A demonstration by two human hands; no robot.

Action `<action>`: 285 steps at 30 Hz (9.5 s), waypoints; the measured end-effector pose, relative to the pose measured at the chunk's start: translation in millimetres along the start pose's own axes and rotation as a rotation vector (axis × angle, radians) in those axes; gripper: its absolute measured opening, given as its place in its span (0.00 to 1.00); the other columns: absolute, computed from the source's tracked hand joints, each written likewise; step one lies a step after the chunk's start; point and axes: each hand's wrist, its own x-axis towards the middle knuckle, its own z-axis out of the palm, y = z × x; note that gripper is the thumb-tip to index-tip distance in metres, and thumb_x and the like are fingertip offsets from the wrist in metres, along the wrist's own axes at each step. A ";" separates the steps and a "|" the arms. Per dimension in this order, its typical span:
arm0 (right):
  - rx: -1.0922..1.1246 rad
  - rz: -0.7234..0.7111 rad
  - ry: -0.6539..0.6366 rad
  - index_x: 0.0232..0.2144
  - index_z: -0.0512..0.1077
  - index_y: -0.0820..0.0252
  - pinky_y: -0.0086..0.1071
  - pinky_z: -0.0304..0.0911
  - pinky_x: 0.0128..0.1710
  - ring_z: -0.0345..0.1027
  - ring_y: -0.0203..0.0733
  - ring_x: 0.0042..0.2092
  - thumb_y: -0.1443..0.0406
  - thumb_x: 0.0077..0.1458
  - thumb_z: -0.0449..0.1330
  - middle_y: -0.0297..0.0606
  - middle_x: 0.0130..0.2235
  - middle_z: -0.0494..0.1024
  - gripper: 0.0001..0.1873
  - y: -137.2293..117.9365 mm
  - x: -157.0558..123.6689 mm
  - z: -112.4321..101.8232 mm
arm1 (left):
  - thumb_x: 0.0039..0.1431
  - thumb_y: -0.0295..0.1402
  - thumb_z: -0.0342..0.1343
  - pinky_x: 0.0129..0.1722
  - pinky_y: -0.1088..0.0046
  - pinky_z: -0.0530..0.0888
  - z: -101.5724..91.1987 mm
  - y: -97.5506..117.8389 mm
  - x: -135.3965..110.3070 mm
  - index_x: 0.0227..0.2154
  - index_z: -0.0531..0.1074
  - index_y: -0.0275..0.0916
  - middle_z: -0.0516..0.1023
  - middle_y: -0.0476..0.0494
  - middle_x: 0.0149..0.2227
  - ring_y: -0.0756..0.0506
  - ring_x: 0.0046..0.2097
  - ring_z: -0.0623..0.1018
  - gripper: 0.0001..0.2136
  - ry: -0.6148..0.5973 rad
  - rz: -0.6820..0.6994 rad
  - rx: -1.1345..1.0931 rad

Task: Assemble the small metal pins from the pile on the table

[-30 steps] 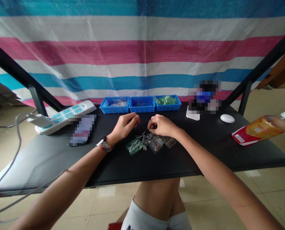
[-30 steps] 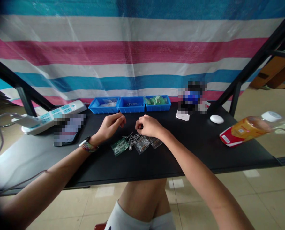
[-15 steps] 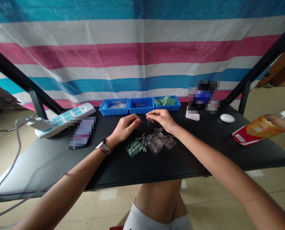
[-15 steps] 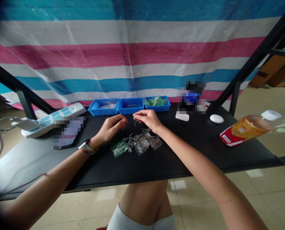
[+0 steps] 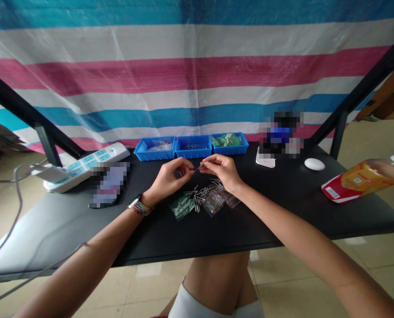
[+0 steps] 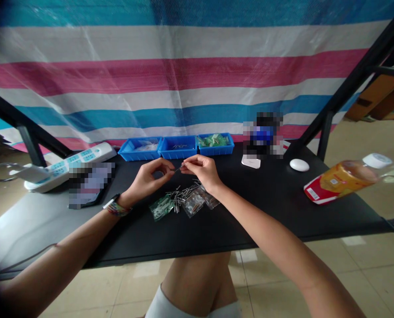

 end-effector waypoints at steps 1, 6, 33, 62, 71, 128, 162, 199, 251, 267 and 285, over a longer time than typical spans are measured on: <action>-0.002 -0.013 0.011 0.32 0.80 0.59 0.45 0.81 0.49 0.83 0.44 0.38 0.53 0.44 0.79 0.39 0.35 0.86 0.20 -0.6 -0.1 -0.2 | 0.65 0.41 0.63 0.35 0.71 0.75 0.4 -0.4 -0.1 0.40 0.77 0.39 0.78 0.46 0.31 0.47 0.32 0.77 0.11 0.003 0.002 -0.003; -0.013 -0.027 0.029 0.33 0.80 0.59 0.46 0.81 0.50 0.83 0.44 0.38 0.52 0.45 0.79 0.38 0.35 0.86 0.21 -1.5 -0.9 -0.5 | 0.66 0.41 0.62 0.35 0.71 0.74 1.5 -1.3 0.3 0.38 0.77 0.39 0.78 0.46 0.32 0.47 0.33 0.77 0.10 0.005 0.025 0.019; -0.266 -0.099 -0.047 0.29 0.75 0.59 0.30 0.72 0.27 0.74 0.36 0.25 0.44 0.55 0.70 0.35 0.29 0.80 0.25 -3.4 -6.7 2.4 | 0.69 0.41 0.60 0.35 0.72 0.73 -0.7 -4.4 -0.8 0.39 0.74 0.38 0.76 0.47 0.32 0.47 0.33 0.76 0.10 0.036 0.031 0.002; -0.552 -0.265 0.135 0.42 0.77 0.59 0.30 0.68 0.20 0.72 0.33 0.23 0.60 0.56 0.64 0.44 0.47 0.82 0.13 -15.5 55.6 -15.5 | 0.73 0.46 0.53 0.31 0.73 0.69 -2.8 -15.6 0.9 0.34 0.73 0.39 0.75 0.48 0.27 0.47 0.29 0.75 0.17 0.062 -0.132 -0.014; -1.021 -0.199 -0.325 0.31 0.83 0.59 0.30 0.58 0.28 0.63 0.32 0.25 0.68 0.51 0.66 0.36 0.35 0.80 0.05 -43.6 13.3 -77.5 | 0.71 0.42 0.53 0.30 0.73 0.67 -0.5 -11.4 -0.9 0.33 0.74 0.38 0.76 0.48 0.27 0.48 0.29 0.74 0.15 0.013 -0.101 0.048; -0.374 -0.065 -0.208 0.35 0.75 0.59 0.33 0.72 0.31 0.77 0.40 0.30 0.52 0.55 0.72 0.35 0.32 0.80 0.17 -19.3 -10.7 -16.3 | 0.71 0.45 0.56 0.34 0.71 0.70 0.9 -1.1 0.0 0.30 0.74 0.38 0.76 0.46 0.29 0.47 0.33 0.75 0.17 -0.071 -0.025 -0.035; -0.337 -0.068 -0.158 0.33 0.75 0.60 0.30 0.69 0.27 0.75 0.36 0.27 0.49 0.58 0.69 0.36 0.31 0.80 0.20 -14.0 -15.9 -8.9 | 0.69 0.41 0.59 0.36 0.72 0.73 1.2 -1.4 -1.8 0.36 0.75 0.36 0.78 0.45 0.34 0.47 0.35 0.76 0.12 -0.077 -0.018 -0.091; -1.269 -0.070 -0.471 0.25 0.80 0.58 0.31 0.62 0.35 0.73 0.39 0.34 0.75 0.47 0.67 0.36 0.32 0.81 0.08 -45.9 6.0 -43.2 | 0.75 0.46 0.50 0.33 0.72 0.71 -2.0 -5.9 -1.3 0.33 0.75 0.37 0.77 0.45 0.30 0.47 0.32 0.75 0.20 -0.078 -0.041 -0.003; -0.309 -0.039 -0.181 0.33 0.76 0.59 0.33 0.72 0.30 0.73 0.37 0.27 0.51 0.53 0.72 0.34 0.28 0.78 0.19 -20.2 -4.6 -5.8 | 0.70 0.40 0.59 0.34 0.72 0.73 2.2 -0.6 -1.1 0.36 0.77 0.38 0.78 0.45 0.33 0.47 0.34 0.76 0.11 0.031 0.069 0.050; -0.370 -0.139 0.039 0.30 0.76 0.59 0.32 0.70 0.28 0.73 0.38 0.28 0.58 0.48 0.70 0.35 0.28 0.79 0.11 -16.9 20.8 -12.0 | 0.76 0.45 0.49 0.34 0.71 0.70 -3.1 -0.9 -2.0 0.28 0.75 0.38 0.76 0.46 0.28 0.47 0.31 0.75 0.23 -0.009 0.037 0.075; -1.179 -0.626 -0.832 0.41 0.81 0.60 0.43 0.67 0.58 0.73 0.50 0.51 0.65 0.57 0.72 0.43 0.45 0.83 0.09 -18.4 -47.8 44.9 | 0.75 0.48 0.51 0.30 0.71 0.66 -1.5 -9.7 -5.4 0.27 0.73 0.38 0.72 0.49 0.24 0.49 0.27 0.71 0.23 0.162 -0.076 -0.055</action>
